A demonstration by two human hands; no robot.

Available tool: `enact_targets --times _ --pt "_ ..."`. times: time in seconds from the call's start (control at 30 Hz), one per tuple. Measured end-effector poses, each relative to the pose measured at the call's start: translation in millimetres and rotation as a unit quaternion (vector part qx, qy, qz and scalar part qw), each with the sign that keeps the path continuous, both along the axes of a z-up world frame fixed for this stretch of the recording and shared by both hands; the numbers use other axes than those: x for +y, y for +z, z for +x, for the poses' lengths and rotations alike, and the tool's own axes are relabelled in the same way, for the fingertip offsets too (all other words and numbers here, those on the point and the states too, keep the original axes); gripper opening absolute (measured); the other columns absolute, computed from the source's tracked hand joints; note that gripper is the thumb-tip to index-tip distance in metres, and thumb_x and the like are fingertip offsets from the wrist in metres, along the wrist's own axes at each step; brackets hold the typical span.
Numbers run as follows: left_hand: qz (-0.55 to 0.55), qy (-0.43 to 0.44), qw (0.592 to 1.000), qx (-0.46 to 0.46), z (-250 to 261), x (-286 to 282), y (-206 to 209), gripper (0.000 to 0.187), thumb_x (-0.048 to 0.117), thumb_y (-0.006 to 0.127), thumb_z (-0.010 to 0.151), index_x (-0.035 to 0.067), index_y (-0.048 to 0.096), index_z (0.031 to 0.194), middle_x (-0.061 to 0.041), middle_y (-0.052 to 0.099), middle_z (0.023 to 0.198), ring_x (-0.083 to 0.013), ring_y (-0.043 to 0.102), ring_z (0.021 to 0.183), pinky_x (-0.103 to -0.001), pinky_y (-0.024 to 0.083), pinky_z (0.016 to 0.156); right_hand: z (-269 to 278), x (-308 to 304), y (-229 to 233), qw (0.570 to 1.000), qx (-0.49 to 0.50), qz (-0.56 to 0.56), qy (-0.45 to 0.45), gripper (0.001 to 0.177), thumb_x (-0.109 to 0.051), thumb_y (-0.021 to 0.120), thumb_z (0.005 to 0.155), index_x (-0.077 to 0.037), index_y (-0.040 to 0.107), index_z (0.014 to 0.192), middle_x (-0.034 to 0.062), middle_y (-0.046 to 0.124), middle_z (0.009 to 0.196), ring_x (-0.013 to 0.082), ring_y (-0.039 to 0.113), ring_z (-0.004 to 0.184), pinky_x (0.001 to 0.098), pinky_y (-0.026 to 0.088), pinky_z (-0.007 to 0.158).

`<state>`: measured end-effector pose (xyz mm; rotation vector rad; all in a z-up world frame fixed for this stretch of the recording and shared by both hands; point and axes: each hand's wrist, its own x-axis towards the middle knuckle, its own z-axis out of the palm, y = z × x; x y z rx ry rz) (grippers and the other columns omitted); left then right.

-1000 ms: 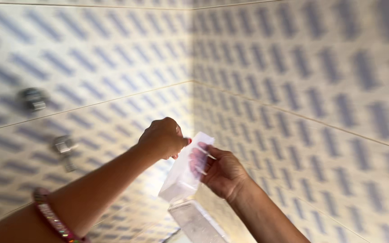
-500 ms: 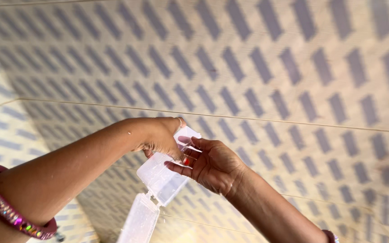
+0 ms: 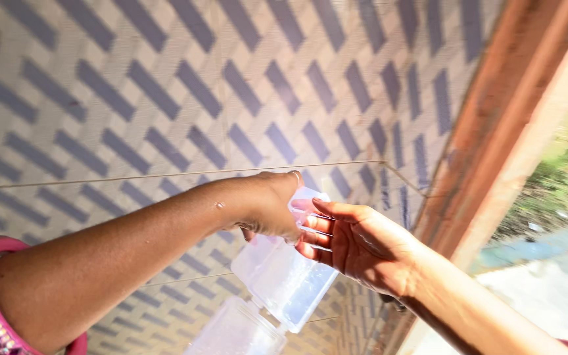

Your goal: The person pours a white powder from a plastic bag into a small container, seals it with a yellow lid, and places it on a shelf. They then rinse a clear plastic container under a tap and wipe it dry with a red cloth outdoors.

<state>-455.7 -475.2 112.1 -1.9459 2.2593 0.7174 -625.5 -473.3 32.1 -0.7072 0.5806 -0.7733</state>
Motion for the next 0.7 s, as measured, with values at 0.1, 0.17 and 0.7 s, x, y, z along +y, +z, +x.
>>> enact_targets --times 0.1,0.17,0.7 --pt "-0.004 -0.049 0.999 0.021 -44 -3 1 0.104 0.022 0.085 0.073 0.006 0.025 0.156 -0.018 0.064 0.13 -0.0295 0.076 0.097 -0.038 0.064 0.062 -44 8 -4 0.999 -0.017 -0.035 -0.029 0.024 -0.022 0.059 0.098 -0.004 0.063 0.113 0.0073 0.072 0.103 0.0177 0.07 0.09 0.0342 0.058 0.083" --pt "0.0 -0.106 0.993 0.047 -72 -2 3 0.097 0.024 0.084 0.073 0.018 0.03 0.154 -0.014 0.064 0.128 -0.03 0.076 0.095 -0.038 0.065 0.059 -68 15 -6 0.995 -0.003 -0.07 -0.073 0.025 -0.025 0.06 0.099 -0.003 0.065 0.11 0.0075 0.073 0.101 0.0172 0.071 0.089 0.0327 0.058 0.08" --pt "-0.141 -0.34 0.921 0.125 -195 -7 4 0.068 0.033 0.085 0.066 0.008 0.06 0.123 -0.018 0.071 0.115 -0.0311 0.074 0.1 -0.042 0.064 0.075 -161 89 -10 0.766 0.274 -0.266 -0.517 0.023 -0.028 0.07 0.099 -0.005 0.07 0.094 0.003 0.071 0.087 0.0102 0.064 0.076 0.028 0.055 0.071"
